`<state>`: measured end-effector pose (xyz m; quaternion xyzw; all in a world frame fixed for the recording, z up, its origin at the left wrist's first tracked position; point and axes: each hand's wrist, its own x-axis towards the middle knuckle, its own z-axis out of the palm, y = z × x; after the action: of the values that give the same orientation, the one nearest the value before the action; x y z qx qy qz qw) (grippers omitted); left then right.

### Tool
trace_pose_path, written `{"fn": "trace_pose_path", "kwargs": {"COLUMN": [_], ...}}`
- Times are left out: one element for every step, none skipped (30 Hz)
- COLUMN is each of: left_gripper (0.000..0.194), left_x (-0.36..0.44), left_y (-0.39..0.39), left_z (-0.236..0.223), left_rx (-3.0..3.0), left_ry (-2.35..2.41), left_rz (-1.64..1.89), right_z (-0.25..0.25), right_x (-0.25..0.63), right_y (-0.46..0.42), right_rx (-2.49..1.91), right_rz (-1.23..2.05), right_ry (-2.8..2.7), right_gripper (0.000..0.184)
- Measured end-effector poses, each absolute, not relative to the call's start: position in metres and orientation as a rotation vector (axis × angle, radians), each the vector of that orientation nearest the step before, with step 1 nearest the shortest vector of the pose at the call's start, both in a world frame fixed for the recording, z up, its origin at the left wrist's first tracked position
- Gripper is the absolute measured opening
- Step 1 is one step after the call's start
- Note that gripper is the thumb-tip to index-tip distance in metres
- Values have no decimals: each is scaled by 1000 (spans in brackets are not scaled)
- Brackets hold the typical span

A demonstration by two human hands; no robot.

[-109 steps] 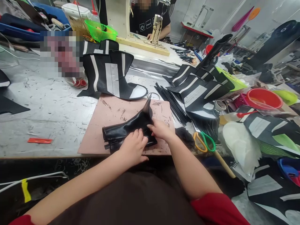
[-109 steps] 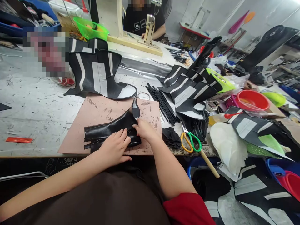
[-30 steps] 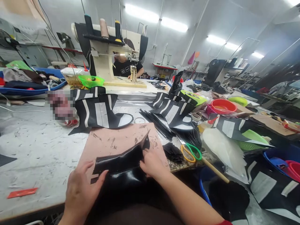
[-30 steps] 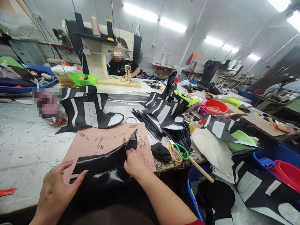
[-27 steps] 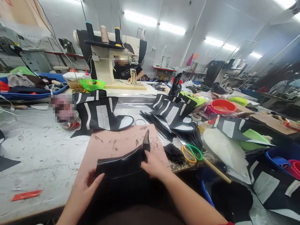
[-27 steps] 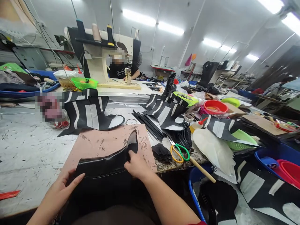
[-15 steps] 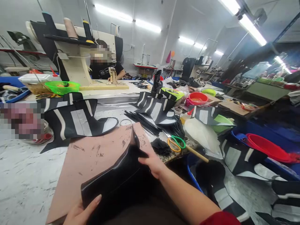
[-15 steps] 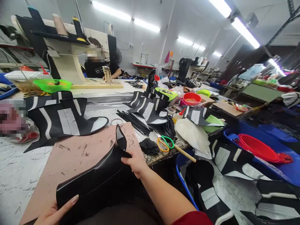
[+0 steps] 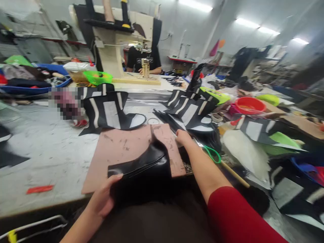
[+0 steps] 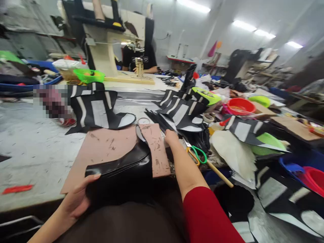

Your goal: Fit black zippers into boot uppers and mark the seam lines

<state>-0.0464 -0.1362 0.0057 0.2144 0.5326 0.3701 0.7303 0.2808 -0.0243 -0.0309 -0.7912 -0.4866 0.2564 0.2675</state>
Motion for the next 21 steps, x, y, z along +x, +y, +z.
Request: {"fn": "trace_pose_path", "kwargs": {"left_gripper": [10,11,14,16,18,20,22,23,24,25,25,26,26,26,26,26,26,26,26,25,24], "left_x": [-45,-43,-42,-42,-42,-42,-43,-43,-44,-44,-43,-43,-43,-42,-42,-42,-42,-42,-43,-43,-44], "left_y": [-138,-140,-141,-142,-144,-145,-146,-147,-148,-148,-147,-147,-146,-146,-145,-144,-144,-143,-143,-143,-144], "left_z": [7,8,8,8,8,7,6,5,4,3,2,1,1,0,-1,-2,-3,-4,-6,-7,-9], "left_rx": [394,325,277,255,244,240,239,238,233,225,216,212,214,227,248,274,296,314,325,330,332], "left_ry": [1121,1080,1051,1031,1014,995,977,962,957,966,984,1003,1021,1033,1034,1024,1010,997,986,981,983], "left_rz": [808,806,811,816,818,821,823,826,830,839,849,851,840,816,781,743,708,687,679,681,688], "right_z": [-34,-35,-35,-33,-29,-23,-16,-8,0,8,15,20,25,27,27,24,20,13,6,-1,-8], "right_x": [280,280,281,283,285,287,288,286,280,271,258,242,225,206,188,173,159,149,142,138,135], "right_y": [-20,-17,-17,-18,-22,-27,-35,-44,-56,-69,-82,-97,-110,-123,-134,-142,-148,-152,-153,-153,-152], "right_rx": [-2187,-2229,-2264,-2291,-2313,-2337,-2334,-2279,-2161,-1991,-1765,-1537,-1361,-1224,-1119,-1034,-992,-976,-982,-1005,-1030], "right_rz": [682,669,653,631,602,565,519,473,433,415,426,457,550,667,815,932,1011,1062,1076,1066,1042], "right_ry": [-1334,-1350,-1360,-1364,-1362,-1354,-1328,-1290,-1249,-1214,-1194,-1211,-1279,-1347,-1437,-1517,-1561,-1589,-1597,-1596,-1600], "right_gripper": [7,6,13,18,19,17,12,6,5,9,14,16,15,11,14,18,20,21,20,19,19]}}
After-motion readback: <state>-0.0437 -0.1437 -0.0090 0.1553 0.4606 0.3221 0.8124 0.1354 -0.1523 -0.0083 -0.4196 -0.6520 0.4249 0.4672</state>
